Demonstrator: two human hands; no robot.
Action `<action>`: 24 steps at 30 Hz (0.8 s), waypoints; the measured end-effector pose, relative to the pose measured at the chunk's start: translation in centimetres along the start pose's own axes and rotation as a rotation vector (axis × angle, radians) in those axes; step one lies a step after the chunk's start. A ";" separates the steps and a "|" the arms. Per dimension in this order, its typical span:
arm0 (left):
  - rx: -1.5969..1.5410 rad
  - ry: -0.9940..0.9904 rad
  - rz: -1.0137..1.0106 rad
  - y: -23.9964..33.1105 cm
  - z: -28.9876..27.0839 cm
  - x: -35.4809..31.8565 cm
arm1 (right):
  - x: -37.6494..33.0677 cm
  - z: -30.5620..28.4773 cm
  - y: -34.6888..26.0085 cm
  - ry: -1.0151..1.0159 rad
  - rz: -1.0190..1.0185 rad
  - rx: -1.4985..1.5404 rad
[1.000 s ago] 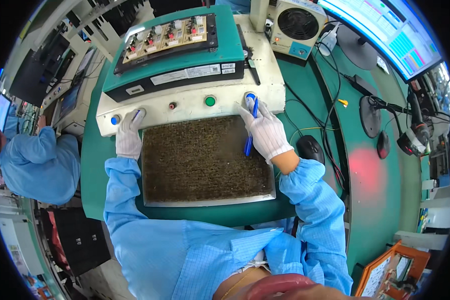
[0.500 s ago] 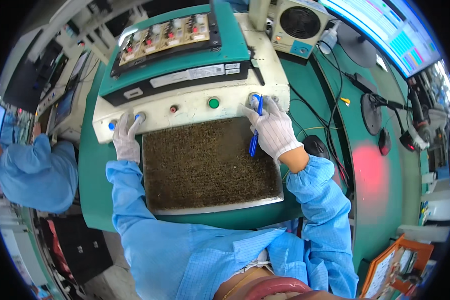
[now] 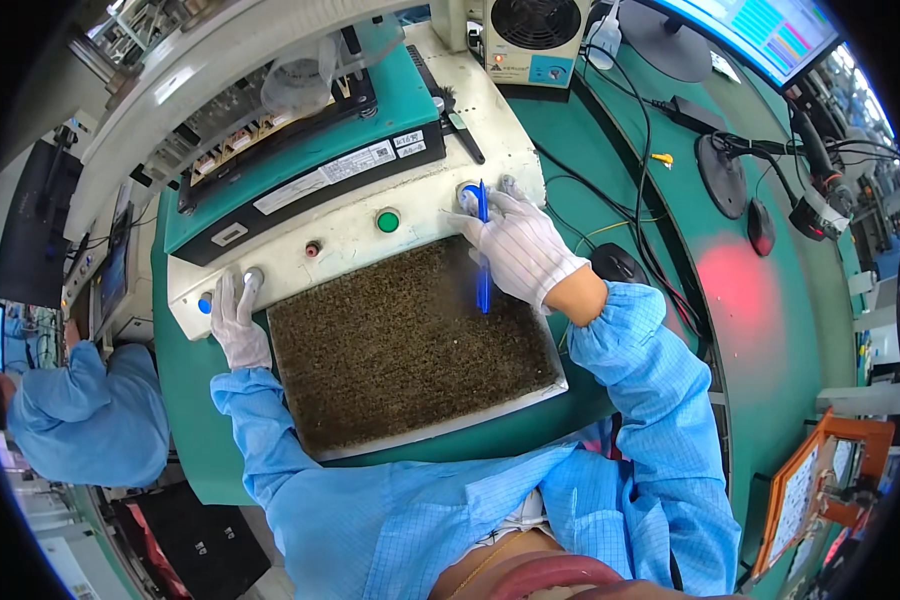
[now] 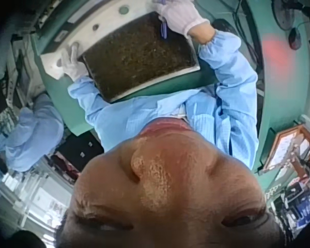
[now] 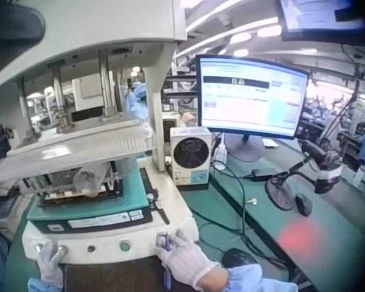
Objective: Testing and inspecting printed circuit boards using specialized testing machinery and a pen for marking.
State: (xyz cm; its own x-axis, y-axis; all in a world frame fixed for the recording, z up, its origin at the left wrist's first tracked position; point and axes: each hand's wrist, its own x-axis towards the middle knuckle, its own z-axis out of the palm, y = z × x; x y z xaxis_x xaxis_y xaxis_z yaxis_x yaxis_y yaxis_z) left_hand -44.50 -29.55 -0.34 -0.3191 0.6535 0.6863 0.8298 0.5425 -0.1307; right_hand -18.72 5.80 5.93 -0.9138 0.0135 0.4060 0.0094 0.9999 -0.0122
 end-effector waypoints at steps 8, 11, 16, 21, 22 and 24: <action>-0.118 -0.075 -0.055 -0.3 0.2 -0.1 | 0.3 -1.1 -0.4 -0.114 0.108 0.111; -0.155 -0.158 -0.099 0.0 -0.4 0.4 | 1.1 0.2 -0.4 -0.132 0.157 0.121; -1.281 -0.285 -0.796 -2.3 -0.8 1.5 | -2.5 -5.1 0.6 -0.009 -0.019 -0.044; -0.189 -0.523 -0.227 14.8 -10.2 12.1 | -16.7 -23.1 1.4 -0.106 0.157 -0.094; -0.364 -0.355 -0.121 20.0 -11.9 12.7 | -20.0 -26.7 1.0 -0.085 0.274 -0.167; -0.346 -0.295 0.239 28.2 -13.2 13.8 | -28.5 -33.0 2.3 -0.081 0.353 -0.360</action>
State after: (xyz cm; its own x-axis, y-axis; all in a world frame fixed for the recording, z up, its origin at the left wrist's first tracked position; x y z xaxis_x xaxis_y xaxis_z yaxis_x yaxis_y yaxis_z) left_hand -19.50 -12.24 14.84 -0.1765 0.8862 0.4284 0.9823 0.1860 0.0200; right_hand 20.71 7.96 24.51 -0.8581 0.3645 0.3617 0.4493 0.8739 0.1854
